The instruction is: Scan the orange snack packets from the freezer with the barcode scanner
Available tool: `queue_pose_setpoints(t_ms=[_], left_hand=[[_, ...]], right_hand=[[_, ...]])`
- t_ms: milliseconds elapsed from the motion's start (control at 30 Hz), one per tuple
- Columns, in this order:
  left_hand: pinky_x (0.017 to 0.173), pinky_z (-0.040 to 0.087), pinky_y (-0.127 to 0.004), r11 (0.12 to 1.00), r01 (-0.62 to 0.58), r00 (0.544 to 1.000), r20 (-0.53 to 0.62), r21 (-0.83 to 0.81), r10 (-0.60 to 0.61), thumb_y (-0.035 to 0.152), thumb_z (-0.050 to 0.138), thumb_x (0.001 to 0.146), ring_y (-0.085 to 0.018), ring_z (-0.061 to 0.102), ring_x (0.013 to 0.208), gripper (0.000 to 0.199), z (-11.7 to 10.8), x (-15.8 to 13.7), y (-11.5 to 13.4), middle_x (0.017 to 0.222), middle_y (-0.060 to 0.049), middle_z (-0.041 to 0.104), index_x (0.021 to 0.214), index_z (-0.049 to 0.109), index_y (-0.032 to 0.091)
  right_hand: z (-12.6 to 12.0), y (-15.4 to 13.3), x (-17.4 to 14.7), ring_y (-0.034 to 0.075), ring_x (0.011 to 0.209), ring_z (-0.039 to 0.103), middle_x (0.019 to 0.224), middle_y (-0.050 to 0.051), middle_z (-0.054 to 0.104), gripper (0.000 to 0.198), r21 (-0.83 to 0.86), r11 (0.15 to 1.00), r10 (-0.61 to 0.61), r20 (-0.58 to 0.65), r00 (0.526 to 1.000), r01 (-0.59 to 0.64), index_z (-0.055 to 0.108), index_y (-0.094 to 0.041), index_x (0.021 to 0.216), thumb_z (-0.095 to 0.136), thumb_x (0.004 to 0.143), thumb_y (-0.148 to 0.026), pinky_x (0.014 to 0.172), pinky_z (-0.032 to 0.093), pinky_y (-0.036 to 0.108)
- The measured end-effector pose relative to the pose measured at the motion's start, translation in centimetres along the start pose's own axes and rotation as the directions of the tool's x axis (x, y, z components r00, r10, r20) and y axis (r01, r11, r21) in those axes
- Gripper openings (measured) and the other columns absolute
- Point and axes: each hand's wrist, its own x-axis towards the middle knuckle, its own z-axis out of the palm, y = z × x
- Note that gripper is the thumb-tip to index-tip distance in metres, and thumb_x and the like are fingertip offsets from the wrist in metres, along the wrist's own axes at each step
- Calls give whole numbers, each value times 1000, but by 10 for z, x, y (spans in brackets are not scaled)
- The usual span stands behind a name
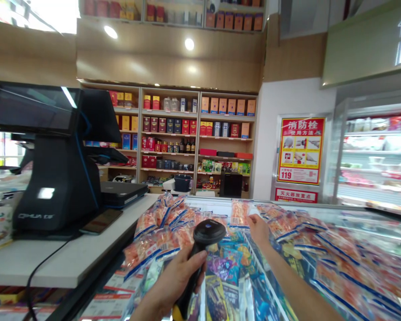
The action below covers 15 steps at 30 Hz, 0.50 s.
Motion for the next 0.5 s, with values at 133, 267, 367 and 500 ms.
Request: queue_pose_setpoints(t_ms=[133,267,367,500], left_hand=[[38,30,-17,999,-10,1000,-29,-35,9,44,50,66,-4,36,37,29,-6,-1,2,45,5,46,62,46,16],[38,31,-18,997,-47,987,-155,-60,37,45,51,65,-6,38,37,29,-19,-6,11,43,5,45,61,45,17],[38,32,-18,994,-86,964,-257,-65,67,44,52,65,-6,40,38,28,-31,-10,17,43,5,46,61,44,17],[37,34,-18,992,-75,947,-319,-100,40,44,54,63,-6,40,39,29,-45,-12,15,49,4,49,64,46,16]], right_hand=[[4,-10,1,16,66,56,67,5,62,28,-2,1000,27,20,999,-27,56,-18,68,36,70,-37,59,36,23],[14,-37,5,16,64,55,67,5,63,29,45,998,39,56,998,-42,57,-17,68,37,70,-37,58,37,23],[30,-63,7,15,63,55,66,5,63,30,67,997,24,113,993,-32,58,-17,65,37,71,-37,57,37,23],[61,-89,4,17,67,57,70,5,64,30,52,998,31,196,980,-42,61,-16,68,38,71,-35,60,38,24]])
